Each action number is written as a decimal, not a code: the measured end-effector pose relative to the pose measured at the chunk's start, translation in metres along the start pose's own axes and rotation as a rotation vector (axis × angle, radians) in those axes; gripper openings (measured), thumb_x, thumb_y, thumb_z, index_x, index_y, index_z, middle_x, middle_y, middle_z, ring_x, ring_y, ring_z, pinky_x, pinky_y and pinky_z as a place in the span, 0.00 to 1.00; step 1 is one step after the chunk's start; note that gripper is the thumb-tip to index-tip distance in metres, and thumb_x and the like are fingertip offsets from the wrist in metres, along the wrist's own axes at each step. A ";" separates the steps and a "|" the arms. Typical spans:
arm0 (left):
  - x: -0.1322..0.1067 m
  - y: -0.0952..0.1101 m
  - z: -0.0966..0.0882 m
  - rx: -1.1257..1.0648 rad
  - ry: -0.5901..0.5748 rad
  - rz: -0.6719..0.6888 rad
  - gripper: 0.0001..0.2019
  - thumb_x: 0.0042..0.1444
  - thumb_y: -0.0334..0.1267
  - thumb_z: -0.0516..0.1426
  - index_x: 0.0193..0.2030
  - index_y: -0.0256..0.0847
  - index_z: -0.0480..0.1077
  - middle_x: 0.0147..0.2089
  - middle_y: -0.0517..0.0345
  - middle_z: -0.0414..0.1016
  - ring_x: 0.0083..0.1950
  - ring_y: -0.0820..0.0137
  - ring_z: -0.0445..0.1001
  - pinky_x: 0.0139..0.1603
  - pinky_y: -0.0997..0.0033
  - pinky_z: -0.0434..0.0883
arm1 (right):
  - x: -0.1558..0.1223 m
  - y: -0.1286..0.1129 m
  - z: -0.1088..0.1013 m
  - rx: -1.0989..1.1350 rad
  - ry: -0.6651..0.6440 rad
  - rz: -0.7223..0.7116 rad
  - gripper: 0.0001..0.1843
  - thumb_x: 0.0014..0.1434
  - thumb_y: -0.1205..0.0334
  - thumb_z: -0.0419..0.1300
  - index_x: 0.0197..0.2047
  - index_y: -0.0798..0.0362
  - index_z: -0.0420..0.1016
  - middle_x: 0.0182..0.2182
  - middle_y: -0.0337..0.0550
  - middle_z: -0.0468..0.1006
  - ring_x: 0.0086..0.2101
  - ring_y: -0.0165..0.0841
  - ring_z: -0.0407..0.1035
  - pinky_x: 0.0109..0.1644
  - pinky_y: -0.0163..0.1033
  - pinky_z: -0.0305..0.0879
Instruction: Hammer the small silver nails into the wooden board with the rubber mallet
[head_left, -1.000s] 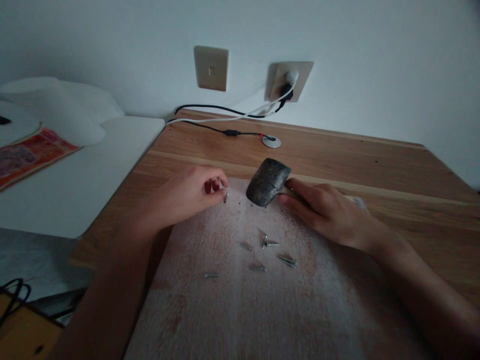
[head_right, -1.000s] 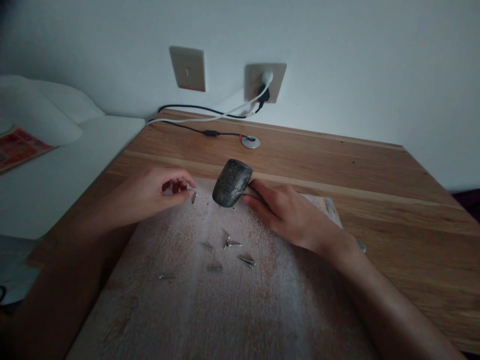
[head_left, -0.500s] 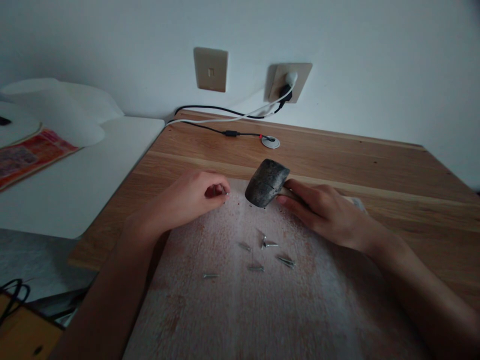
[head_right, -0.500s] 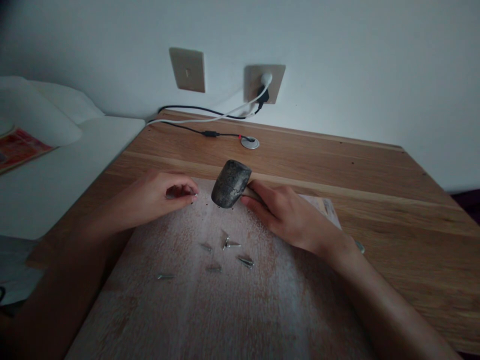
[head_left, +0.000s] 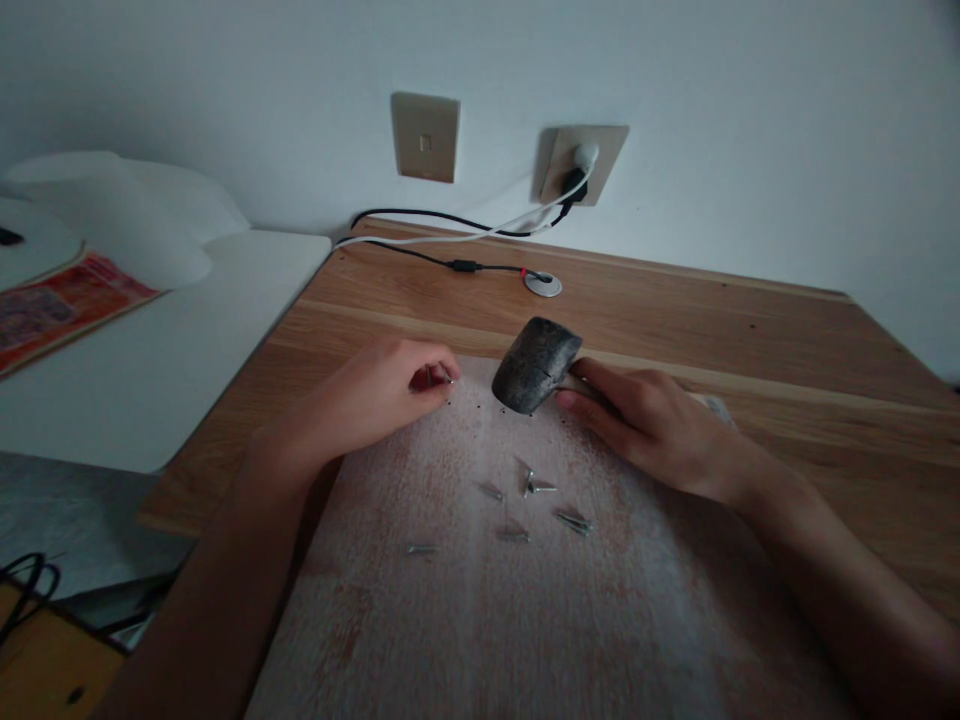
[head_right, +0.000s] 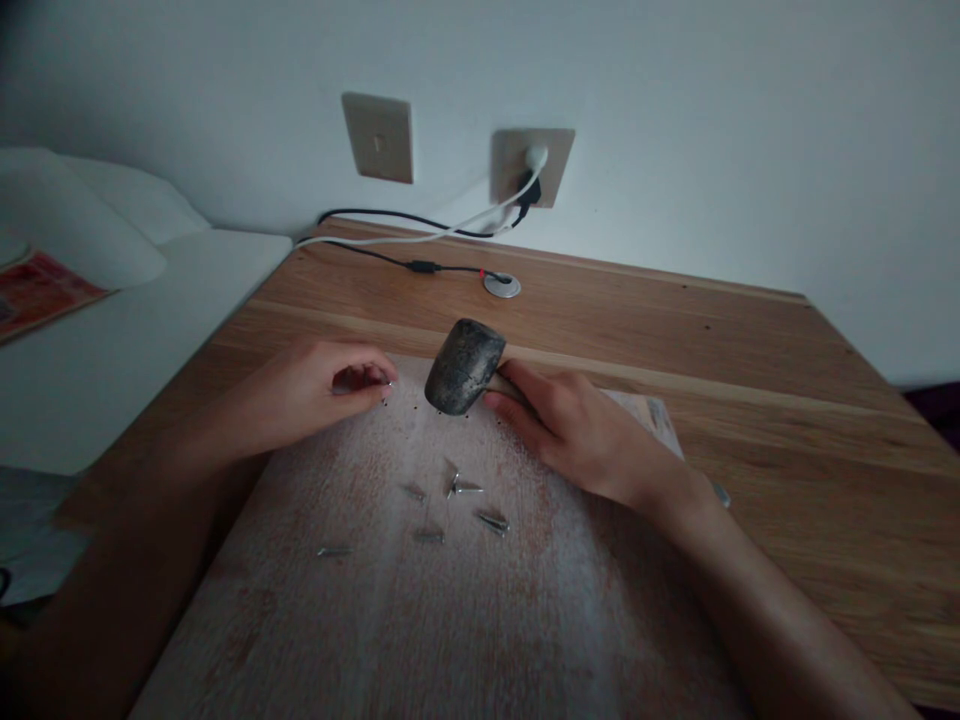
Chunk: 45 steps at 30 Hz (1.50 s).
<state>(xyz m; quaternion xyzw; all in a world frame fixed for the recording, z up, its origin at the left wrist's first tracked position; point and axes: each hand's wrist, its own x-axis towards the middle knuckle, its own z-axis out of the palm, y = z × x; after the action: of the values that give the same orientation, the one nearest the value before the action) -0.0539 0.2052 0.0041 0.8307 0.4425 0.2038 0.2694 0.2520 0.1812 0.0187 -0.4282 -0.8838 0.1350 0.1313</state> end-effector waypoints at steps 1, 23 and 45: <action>0.000 0.000 0.000 -0.001 0.000 -0.008 0.07 0.62 0.32 0.59 0.42 0.42 0.80 0.40 0.60 0.84 0.38 0.70 0.79 0.43 0.70 0.72 | 0.000 0.000 0.000 0.003 -0.001 0.000 0.19 0.78 0.48 0.48 0.45 0.51 0.72 0.25 0.38 0.74 0.23 0.32 0.69 0.31 0.40 0.58; 0.000 0.000 0.000 0.023 -0.005 -0.043 0.05 0.63 0.38 0.62 0.40 0.42 0.79 0.38 0.59 0.83 0.36 0.69 0.78 0.40 0.69 0.69 | 0.001 -0.002 -0.001 -0.013 0.007 -0.003 0.18 0.78 0.49 0.48 0.45 0.51 0.72 0.25 0.37 0.74 0.23 0.32 0.71 0.30 0.39 0.59; -0.001 0.003 0.001 0.030 -0.005 -0.007 0.03 0.63 0.36 0.60 0.40 0.42 0.76 0.37 0.59 0.81 0.36 0.69 0.77 0.39 0.69 0.67 | 0.001 -0.006 -0.003 -0.039 -0.016 0.032 0.17 0.78 0.49 0.49 0.47 0.50 0.74 0.28 0.42 0.80 0.27 0.36 0.76 0.31 0.39 0.65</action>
<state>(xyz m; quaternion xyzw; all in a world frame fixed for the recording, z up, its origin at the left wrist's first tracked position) -0.0520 0.2030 0.0057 0.8335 0.4478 0.1940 0.2589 0.2480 0.1783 0.0237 -0.4435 -0.8804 0.1233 0.1139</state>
